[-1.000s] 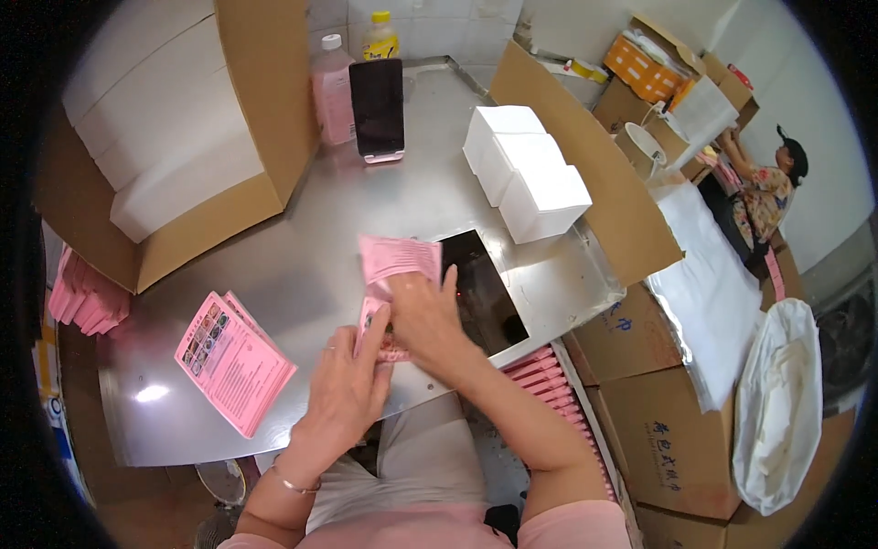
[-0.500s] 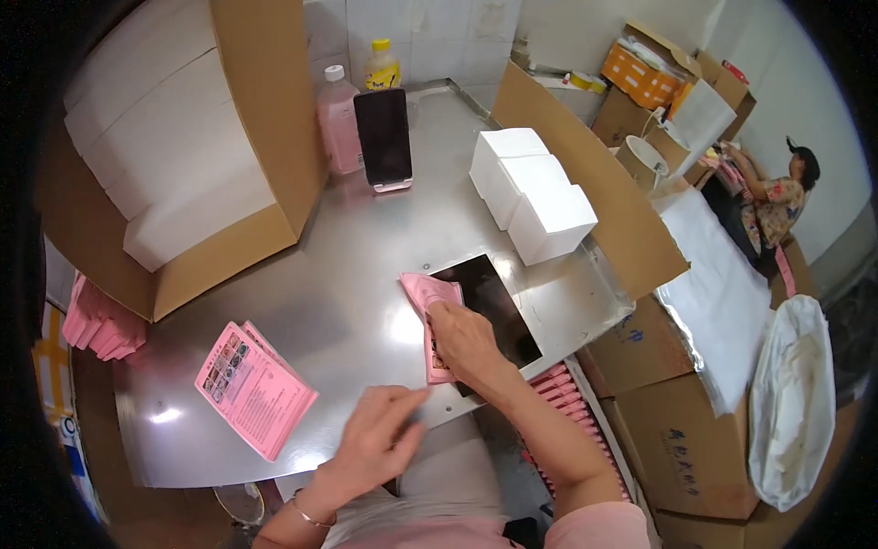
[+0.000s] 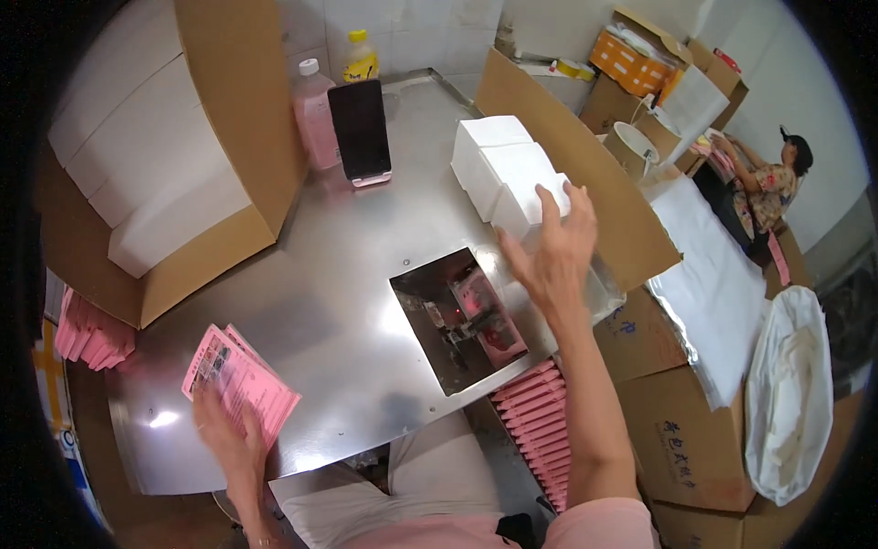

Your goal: Folding pink pamphlets and organizing white boxes for product packaging.

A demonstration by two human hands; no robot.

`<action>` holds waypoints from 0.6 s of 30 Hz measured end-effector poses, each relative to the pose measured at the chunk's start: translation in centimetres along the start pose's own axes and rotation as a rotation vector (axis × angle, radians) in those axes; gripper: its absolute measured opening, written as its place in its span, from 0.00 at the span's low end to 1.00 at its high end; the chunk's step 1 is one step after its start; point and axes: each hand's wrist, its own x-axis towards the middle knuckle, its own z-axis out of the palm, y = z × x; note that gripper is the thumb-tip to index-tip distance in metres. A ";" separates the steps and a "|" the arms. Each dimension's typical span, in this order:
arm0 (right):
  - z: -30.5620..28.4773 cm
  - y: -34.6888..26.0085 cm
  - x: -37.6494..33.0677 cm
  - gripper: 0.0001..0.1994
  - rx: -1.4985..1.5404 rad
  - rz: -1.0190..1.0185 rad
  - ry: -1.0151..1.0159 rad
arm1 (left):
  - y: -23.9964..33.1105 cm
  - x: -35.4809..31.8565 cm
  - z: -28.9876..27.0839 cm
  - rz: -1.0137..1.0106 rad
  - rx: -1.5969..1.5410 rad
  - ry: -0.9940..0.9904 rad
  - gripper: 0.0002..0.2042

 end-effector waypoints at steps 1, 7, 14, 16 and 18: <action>2.5 3.0 -1.3 0.25 0.073 0.033 -0.045 | 0.9 0.3 0.4 0.010 -0.025 -0.001 0.22; 0.6 1.9 -3.0 0.31 0.050 0.127 -0.296 | 2.4 2.7 -0.2 0.175 -0.141 -0.163 0.21; -2.0 0.5 -2.0 0.09 -0.026 0.048 -0.155 | 2.4 2.9 -1.9 0.190 -0.079 -0.253 0.09; -1.7 0.7 -1.5 0.08 -0.004 0.102 -0.258 | 2.8 3.6 -2.1 0.241 -0.019 -0.231 0.09; -1.9 1.7 -1.8 0.08 0.074 0.150 -0.278 | 6.3 3.5 -2.5 0.339 -0.267 -0.240 0.09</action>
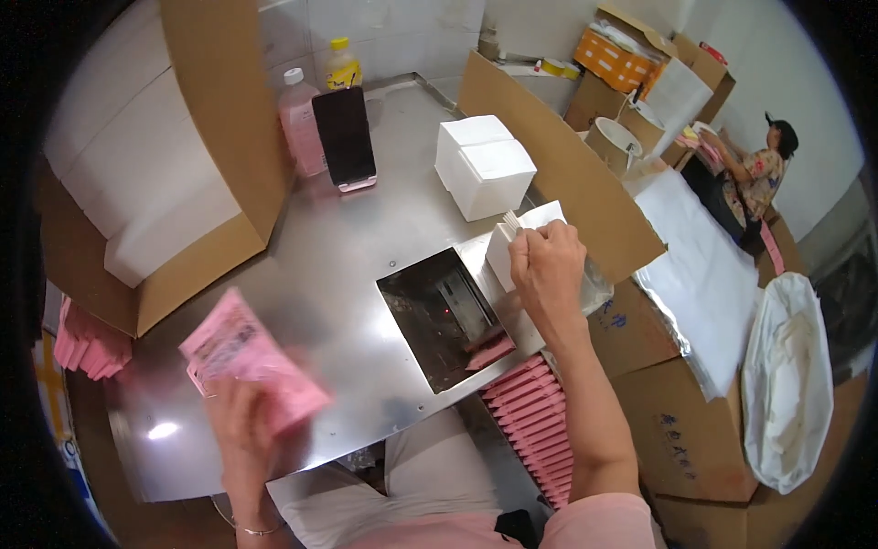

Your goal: Folding pink pamphlets and organizing white boxes for product packaging.

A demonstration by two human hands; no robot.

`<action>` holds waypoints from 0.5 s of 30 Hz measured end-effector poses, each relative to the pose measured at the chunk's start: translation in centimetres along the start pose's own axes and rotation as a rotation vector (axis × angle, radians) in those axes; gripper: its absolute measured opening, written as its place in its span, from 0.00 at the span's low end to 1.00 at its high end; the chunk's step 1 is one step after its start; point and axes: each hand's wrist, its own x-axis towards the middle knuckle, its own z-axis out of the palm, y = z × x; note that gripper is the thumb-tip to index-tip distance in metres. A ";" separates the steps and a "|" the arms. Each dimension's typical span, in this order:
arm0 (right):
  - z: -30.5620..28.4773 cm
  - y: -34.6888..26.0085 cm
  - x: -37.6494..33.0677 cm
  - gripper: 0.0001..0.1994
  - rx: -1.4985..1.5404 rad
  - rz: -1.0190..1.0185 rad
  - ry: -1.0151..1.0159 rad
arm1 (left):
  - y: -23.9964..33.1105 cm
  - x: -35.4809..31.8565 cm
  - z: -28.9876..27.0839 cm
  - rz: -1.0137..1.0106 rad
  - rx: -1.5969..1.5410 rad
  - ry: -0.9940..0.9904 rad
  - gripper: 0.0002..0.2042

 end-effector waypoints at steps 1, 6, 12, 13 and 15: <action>-0.1 0.4 -0.1 0.08 0.090 0.039 -0.027 | 2.1 0.2 1.0 0.071 -0.116 -0.055 0.10; -0.4 0.4 -0.4 0.09 0.072 -0.001 0.066 | 5.6 0.2 6.8 0.204 -0.269 -0.259 0.10; 0.9 -7.8 -6.6 0.22 0.422 -0.544 0.016 | 5.5 0.5 7.8 0.354 -0.314 -0.157 0.22; 0.7 -9.6 -10.7 0.20 0.152 -0.672 -0.322 | 5.0 0.5 7.6 0.317 -0.374 -0.180 0.27; -1.4 -12.3 -13.8 0.16 0.497 -0.858 -0.179 | 3.7 0.1 7.0 0.222 -0.290 -0.217 0.42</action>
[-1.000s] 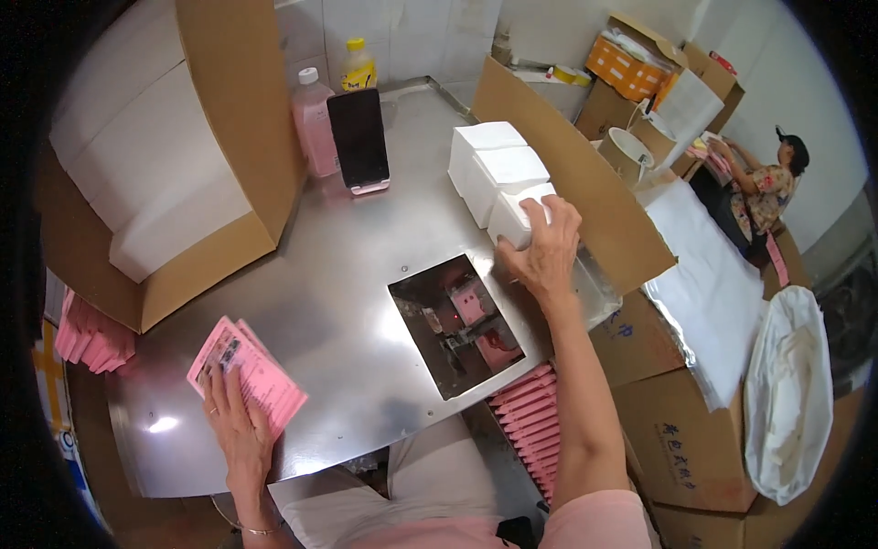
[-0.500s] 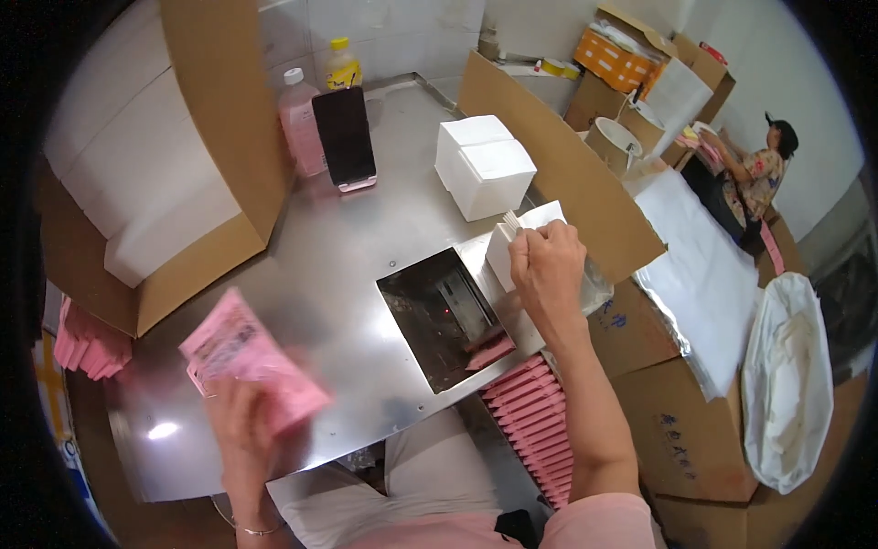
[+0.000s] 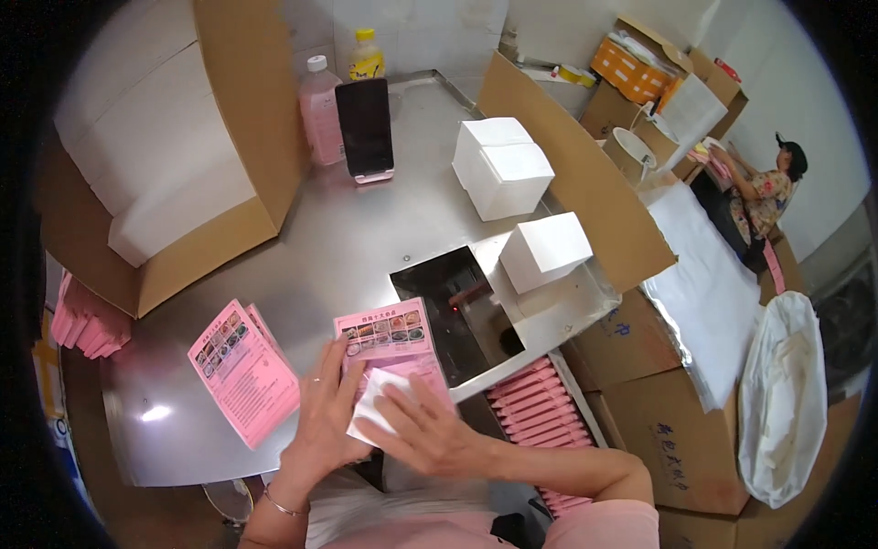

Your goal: Folding pink pamphlets and organizing white boxes for product packaging.

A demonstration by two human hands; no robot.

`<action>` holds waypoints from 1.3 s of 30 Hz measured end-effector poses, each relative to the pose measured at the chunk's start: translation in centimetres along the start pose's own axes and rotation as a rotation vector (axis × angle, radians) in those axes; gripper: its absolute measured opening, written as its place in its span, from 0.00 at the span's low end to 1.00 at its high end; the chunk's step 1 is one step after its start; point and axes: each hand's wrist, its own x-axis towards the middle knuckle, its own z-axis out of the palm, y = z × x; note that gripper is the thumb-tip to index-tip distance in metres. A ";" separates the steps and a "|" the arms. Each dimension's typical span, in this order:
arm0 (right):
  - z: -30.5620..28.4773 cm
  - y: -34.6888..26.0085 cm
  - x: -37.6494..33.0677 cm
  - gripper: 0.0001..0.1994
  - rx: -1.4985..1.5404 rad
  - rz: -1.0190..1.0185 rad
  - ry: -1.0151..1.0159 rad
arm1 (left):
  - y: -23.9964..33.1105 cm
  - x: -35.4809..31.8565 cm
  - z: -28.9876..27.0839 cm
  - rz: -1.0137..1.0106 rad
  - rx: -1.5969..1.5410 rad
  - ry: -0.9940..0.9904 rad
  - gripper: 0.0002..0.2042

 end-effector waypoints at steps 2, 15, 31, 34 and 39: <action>0.8 2.8 1.3 0.15 -0.077 0.151 -0.060 | 1.5 0.9 0.7 -0.019 0.064 0.040 0.43; -7.6 13.0 1.6 0.15 -0.804 0.669 0.139 | 3.0 2.5 1.2 -0.193 0.343 0.125 0.28; -3.2 9.0 0.4 0.17 -0.331 0.383 0.208 | 1.2 0.6 1.3 0.011 -0.074 -0.013 0.28; -1.4 -0.4 1.1 0.12 0.041 0.071 -0.007 | 1.5 1.8 -2.1 -0.049 0.133 0.021 0.39; 2.5 6.3 3.5 0.16 -0.056 0.434 -0.353 | 3.3 2.2 0.0 0.061 0.024 0.078 0.42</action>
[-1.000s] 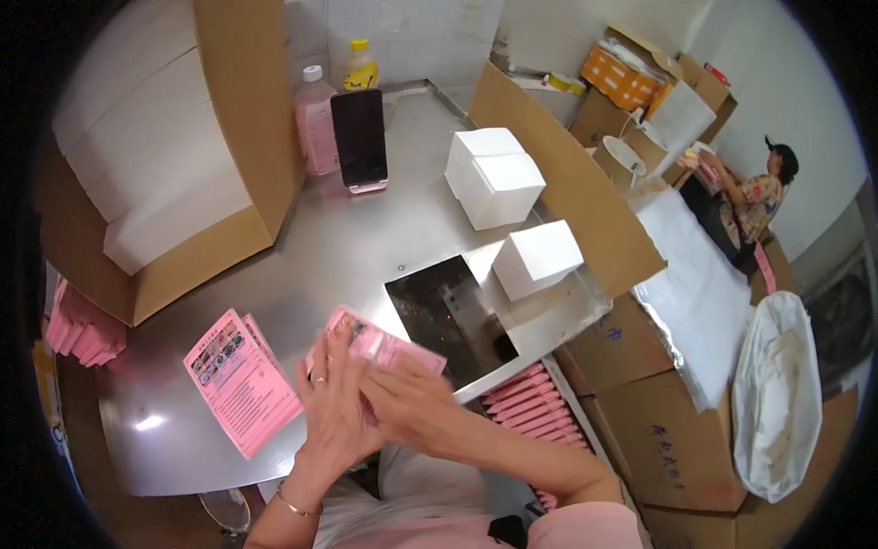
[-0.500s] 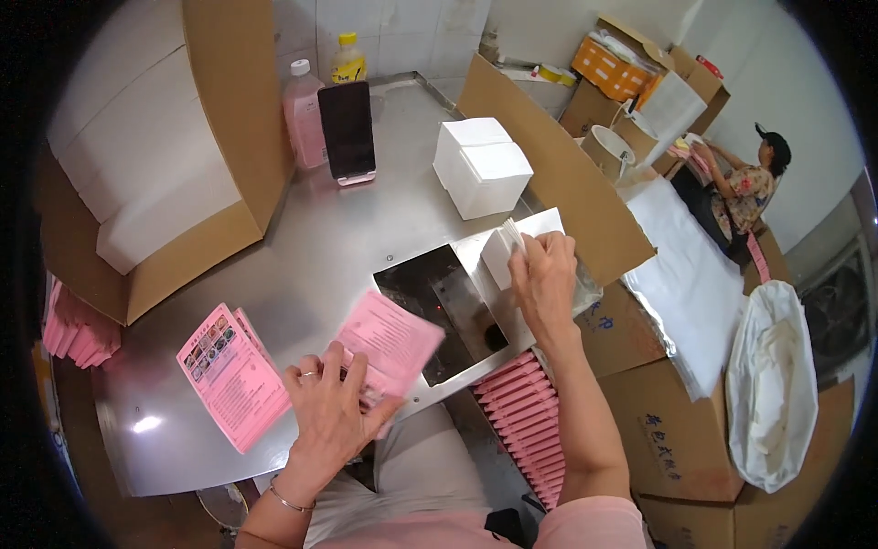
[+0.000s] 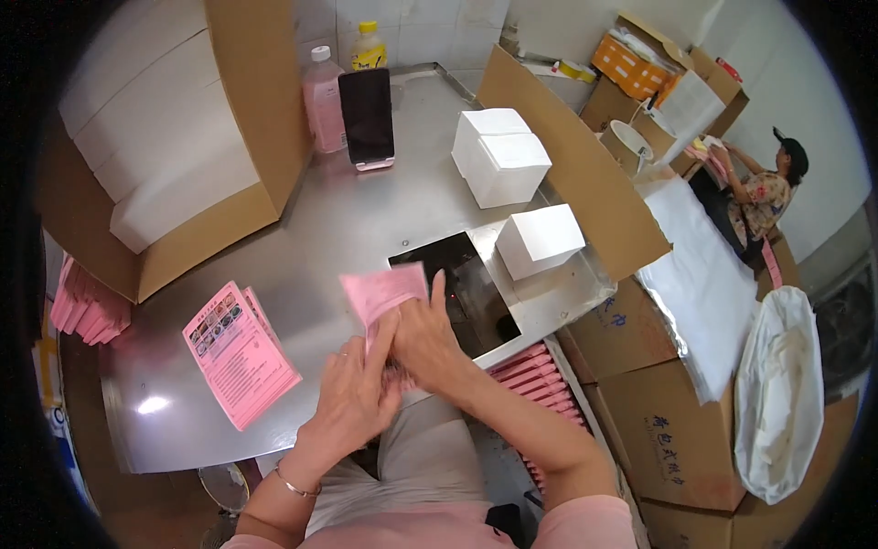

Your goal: Folding pink pamphlets and organizing white boxes for product packaging.

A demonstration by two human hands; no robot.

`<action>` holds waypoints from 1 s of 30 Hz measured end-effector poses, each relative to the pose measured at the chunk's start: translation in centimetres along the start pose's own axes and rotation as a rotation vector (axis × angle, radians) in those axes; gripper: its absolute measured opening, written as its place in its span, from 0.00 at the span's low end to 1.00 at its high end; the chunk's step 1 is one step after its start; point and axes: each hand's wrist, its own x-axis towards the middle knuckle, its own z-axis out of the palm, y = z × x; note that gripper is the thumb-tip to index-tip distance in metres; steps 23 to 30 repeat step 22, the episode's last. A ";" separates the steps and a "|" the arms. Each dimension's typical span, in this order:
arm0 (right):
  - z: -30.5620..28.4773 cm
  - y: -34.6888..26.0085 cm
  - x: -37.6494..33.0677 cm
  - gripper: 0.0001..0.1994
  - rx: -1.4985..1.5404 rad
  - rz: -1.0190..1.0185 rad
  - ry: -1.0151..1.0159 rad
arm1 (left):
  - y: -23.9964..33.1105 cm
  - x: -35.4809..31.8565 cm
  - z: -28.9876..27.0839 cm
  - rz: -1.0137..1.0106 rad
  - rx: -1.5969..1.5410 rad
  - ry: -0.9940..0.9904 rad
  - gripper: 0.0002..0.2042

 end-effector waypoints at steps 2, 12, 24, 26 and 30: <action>1.1 1.1 2.0 0.12 0.061 0.161 0.222 | 0.0 0.1 -0.6 -0.067 0.037 -0.041 0.41; -6.0 5.1 -3.4 0.20 -0.225 0.282 0.496 | -5.6 -6.5 -7.7 -0.344 0.266 0.468 0.16; -5.5 13.2 -3.3 0.13 -0.263 0.524 0.532 | -4.4 -5.1 -7.1 -0.363 -0.079 0.139 0.13; -5.5 13.2 -3.3 0.13 -0.263 0.524 0.532 | -4.4 -5.1 -7.1 -0.363 -0.079 0.139 0.13; -5.5 13.2 -3.3 0.13 -0.263 0.524 0.532 | -4.4 -5.1 -7.1 -0.363 -0.079 0.139 0.13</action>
